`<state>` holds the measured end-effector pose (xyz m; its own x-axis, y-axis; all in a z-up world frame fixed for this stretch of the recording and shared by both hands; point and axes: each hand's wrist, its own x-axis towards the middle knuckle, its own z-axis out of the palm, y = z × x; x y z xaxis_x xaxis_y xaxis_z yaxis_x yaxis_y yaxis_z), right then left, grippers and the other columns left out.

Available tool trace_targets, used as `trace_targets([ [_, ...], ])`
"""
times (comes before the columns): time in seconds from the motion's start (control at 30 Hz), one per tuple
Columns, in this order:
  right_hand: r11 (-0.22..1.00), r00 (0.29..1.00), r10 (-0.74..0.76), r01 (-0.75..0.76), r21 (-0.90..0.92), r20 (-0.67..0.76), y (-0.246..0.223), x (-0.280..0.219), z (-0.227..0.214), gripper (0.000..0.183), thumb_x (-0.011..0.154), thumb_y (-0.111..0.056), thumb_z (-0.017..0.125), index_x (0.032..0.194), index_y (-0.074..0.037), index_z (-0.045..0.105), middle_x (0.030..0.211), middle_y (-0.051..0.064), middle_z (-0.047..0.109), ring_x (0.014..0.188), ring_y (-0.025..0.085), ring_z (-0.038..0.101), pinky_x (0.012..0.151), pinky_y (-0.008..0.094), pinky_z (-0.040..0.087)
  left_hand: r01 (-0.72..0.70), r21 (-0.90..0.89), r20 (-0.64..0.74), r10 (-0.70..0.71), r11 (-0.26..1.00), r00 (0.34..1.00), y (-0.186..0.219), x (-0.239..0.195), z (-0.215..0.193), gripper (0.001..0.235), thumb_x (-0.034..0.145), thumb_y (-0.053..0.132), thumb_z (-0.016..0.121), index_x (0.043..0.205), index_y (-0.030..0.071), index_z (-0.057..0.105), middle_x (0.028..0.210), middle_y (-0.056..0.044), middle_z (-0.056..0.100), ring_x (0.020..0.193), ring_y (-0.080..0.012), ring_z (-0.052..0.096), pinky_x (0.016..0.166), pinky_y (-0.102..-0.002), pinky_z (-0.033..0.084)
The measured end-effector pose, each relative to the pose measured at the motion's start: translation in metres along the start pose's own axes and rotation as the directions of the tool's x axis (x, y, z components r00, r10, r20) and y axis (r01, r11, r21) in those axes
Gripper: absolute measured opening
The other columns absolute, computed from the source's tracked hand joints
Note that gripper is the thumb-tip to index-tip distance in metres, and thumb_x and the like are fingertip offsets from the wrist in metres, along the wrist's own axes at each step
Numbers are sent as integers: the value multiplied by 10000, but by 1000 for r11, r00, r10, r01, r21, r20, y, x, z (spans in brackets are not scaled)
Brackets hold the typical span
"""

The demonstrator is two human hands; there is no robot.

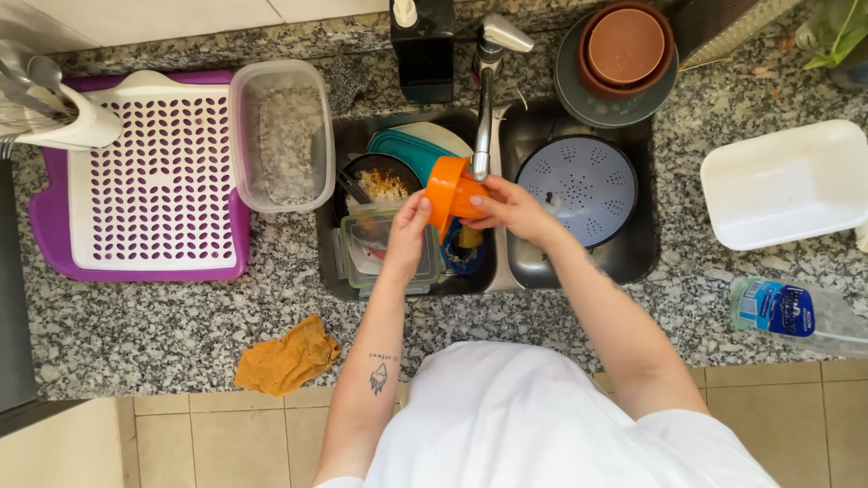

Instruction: The person washes various kitchen items in a double-basin sink using a sponge and running water. They clean a frying pan, a knife, a fork, a spoon, an orange funnel, and a blue strainer, placing the cleaned items into a purple dish rack.

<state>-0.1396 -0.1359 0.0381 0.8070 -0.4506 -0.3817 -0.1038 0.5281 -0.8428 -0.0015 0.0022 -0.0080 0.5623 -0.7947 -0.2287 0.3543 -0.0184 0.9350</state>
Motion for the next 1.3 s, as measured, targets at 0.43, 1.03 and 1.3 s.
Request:
trace_targets([
  [0.43, 979, 997, -17, 33, 202, -81, 12, 11, 2, 336, 920, -192, 591, 1221, -72, 504, 1096, 117, 588, 891, 363, 664, 701, 459, 599, -71, 6, 117, 70, 997, 991, 2, -1, -4, 340, 969, 283, 510, 1255, 110, 571, 1137, -60, 647, 1093, -139, 554, 1026, -367, 363],
  [1.03, 746, 972, -35, -128, -654, -231, 41, 6, 7, 754, 641, -330, 836, 1257, -75, 485, 1137, 136, 629, 1073, 336, 591, 883, 477, 478, -35, 725, 337, -310, 688, 889, 76, 56, 76, 392, 734, 440, 663, 1066, 235, 701, 1014, -126, 680, 1021, -346, 615, 920, -412, 463],
  [1.3, 981, 938, 124, -164, -99, -324, 44, 18, -15, 584, 747, -224, 719, 1215, -51, 416, 611, 152, 568, 297, 147, 407, 231, 230, 243, -171, 248, 463, 39, 954, 886, 49, 41, 71, 475, 714, 287, 794, 1165, 207, 670, 1335, -102, 514, 1255, -292, 455, 1085, -389, 305],
])
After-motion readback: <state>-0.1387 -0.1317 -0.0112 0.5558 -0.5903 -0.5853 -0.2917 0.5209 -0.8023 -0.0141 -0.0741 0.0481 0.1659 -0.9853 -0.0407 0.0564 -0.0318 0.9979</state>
